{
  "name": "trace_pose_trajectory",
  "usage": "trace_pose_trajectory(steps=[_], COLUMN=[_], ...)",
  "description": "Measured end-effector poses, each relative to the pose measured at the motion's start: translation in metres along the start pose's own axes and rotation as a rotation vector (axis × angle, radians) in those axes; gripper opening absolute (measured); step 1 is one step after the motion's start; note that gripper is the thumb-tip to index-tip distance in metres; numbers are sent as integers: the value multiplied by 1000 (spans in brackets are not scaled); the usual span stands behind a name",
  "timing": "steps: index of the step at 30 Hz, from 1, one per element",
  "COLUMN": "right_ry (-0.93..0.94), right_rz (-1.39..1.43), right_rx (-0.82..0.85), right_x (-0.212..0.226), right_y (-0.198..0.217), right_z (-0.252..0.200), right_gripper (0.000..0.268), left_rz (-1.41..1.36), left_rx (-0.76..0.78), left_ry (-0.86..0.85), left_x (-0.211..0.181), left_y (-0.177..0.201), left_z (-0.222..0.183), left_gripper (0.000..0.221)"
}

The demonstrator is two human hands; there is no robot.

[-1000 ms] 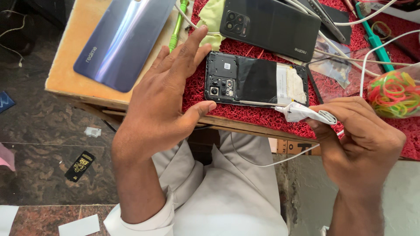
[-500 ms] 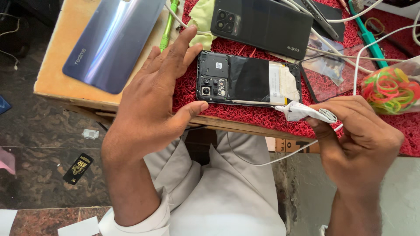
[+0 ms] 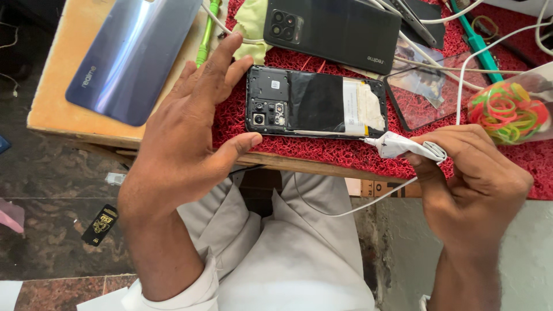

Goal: The person prepares a tube of adhesive by removing the cap and inserting a metal wire into the nozzle. They then apply the adhesive along the edges of a disassembled smartphone chassis using the tube. The person handles the phone and the adhesive tube throughout the process.

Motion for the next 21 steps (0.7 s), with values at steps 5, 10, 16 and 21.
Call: trace_pose_trajectory(steps=[5, 10, 16, 21], right_ry=[-9, -9, -33, -78], right_rz=[-3, -16, -22, 1], right_rx=[-6, -15, -28, -38], right_x=[-5, -6, -12, -18], right_y=[2, 4, 9, 12], right_z=[-3, -3, -6, -8], right_gripper=[15, 20, 18, 19], left_rz=[-7, -2, -1, -26], left_rx=[0, 1, 8, 26], left_ry=[-5, -3, 5, 44], left_x=[-1, -1, -2, -2], left_y=[2, 2, 2, 1], left_z=[-1, -1, -1, 0], left_gripper=[107, 107, 108, 106])
Point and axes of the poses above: each hand's wrist, its own z-axis towards the middle knuckle, its own y-axis out of the back of the hand, x = y × z, the point moved 9 cm from there along z, towards the middle knuckle, and after that the axes turned 3 degrees about z, right-handed, at the moved point
